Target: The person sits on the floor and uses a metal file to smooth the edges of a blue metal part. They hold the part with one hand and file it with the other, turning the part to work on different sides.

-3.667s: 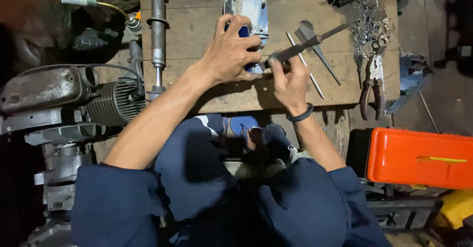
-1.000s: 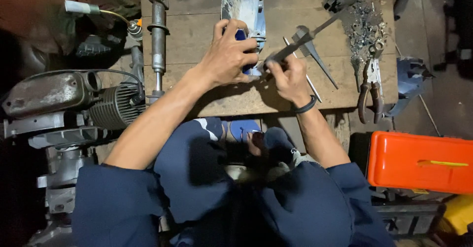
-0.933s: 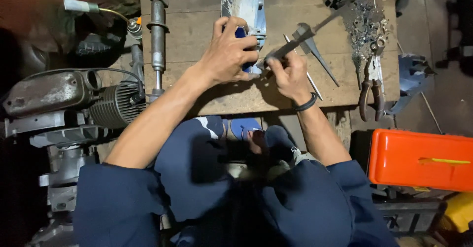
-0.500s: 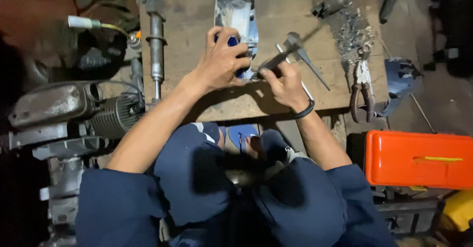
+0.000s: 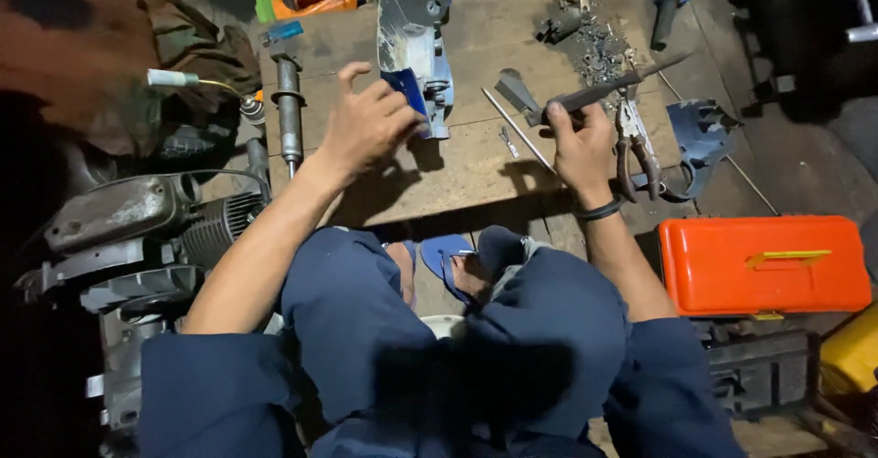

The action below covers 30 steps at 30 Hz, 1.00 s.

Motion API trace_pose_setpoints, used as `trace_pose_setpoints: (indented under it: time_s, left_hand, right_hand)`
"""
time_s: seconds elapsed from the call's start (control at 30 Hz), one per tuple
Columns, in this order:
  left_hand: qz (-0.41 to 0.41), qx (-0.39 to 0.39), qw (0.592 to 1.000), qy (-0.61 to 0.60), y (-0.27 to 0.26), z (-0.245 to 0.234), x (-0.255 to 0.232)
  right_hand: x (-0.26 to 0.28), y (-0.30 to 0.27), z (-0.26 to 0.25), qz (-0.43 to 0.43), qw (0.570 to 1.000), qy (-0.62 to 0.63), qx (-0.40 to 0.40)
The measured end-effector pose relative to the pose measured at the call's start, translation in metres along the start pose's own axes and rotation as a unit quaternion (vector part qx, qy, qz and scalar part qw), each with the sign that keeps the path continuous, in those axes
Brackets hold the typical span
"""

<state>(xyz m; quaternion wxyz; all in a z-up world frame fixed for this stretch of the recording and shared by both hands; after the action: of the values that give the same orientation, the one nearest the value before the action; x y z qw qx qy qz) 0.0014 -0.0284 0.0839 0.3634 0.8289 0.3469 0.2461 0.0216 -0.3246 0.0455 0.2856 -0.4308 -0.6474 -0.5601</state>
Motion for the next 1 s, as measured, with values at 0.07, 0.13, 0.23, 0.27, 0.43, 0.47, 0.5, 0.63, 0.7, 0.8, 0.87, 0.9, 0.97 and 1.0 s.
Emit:
trace_pose_setpoints:
  time_s: [0.07,0.13,0.23,0.27,0.43,0.47,0.5,0.63,0.7,0.8,0.87,0.9,0.97,1.0]
  left_hand:
    - [-0.015,0.042,0.999,0.004,-0.017,0.009,0.012]
    - [-0.011,0.043,0.999,0.031,-0.001,-0.01,0.007]
    - [0.029,0.1,0.992,0.078,0.013,-0.019,-0.01]
    - [0.067,0.154,0.981,0.1,0.014,-0.015,-0.018]
    - [0.103,0.379,0.906,0.157,-0.027,0.052,-0.042]
    - [0.111,0.388,0.909,0.1,-0.025,0.052,-0.049]
    - [0.112,0.384,0.911,0.101,-0.024,0.055,-0.047]
    - [0.088,0.386,0.91,0.122,-0.018,0.055,-0.046]
    - [0.092,0.446,0.887,0.073,-0.026,0.061,-0.047]
    - [0.066,0.378,0.907,0.174,-0.024,0.055,-0.03]
    - [0.181,0.326,0.925,0.076,-0.011,0.029,-0.056]
    - [0.184,0.324,0.925,0.078,-0.004,0.026,-0.053]
    - [0.208,0.133,0.966,0.081,0.008,-0.009,-0.06]
    - [0.208,0.132,0.966,0.082,0.006,-0.013,-0.058]
  right_hand:
    - [-0.002,0.004,-0.007,-0.005,0.999,-0.042,-0.007]
    - [0.027,0.014,-0.013,-0.018,0.999,-0.042,-0.003]
    - [0.068,0.026,-0.03,-0.052,0.995,-0.079,0.029]
    - [0.082,0.03,-0.035,-0.076,0.989,-0.113,0.054]
    - [0.11,0.025,-0.047,-0.093,0.991,-0.096,0.014]
    - [0.113,0.024,-0.047,-0.106,0.99,-0.091,0.016]
    - [0.116,0.022,-0.046,-0.109,0.99,-0.094,0.015]
    - [0.12,0.016,-0.041,-0.096,0.99,-0.1,0.012]
    - [0.122,0.018,-0.042,-0.084,0.992,-0.092,0.012]
    - [0.127,0.014,-0.045,-0.093,0.992,-0.083,0.021]
    - [0.131,0.017,-0.042,-0.122,0.983,-0.119,0.071]
    - [0.138,0.019,-0.044,-0.125,0.983,-0.119,0.068]
    - [0.158,0.013,-0.038,-0.182,0.967,-0.159,0.086]
    - [0.164,0.012,-0.038,-0.183,0.966,-0.159,0.085]
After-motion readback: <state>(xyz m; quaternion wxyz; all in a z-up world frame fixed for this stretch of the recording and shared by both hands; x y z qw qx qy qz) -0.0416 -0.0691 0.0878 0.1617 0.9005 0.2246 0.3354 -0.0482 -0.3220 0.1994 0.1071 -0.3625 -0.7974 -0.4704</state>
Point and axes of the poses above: each hand's wrist, its own y-axis towards the middle knuckle, its own z-axis out of the palm, x = y × z, the point moved 8 cm from there along y, towards the middle knuckle, and after that the axes turned 7 degrees about -z, right-handed, at the moved point
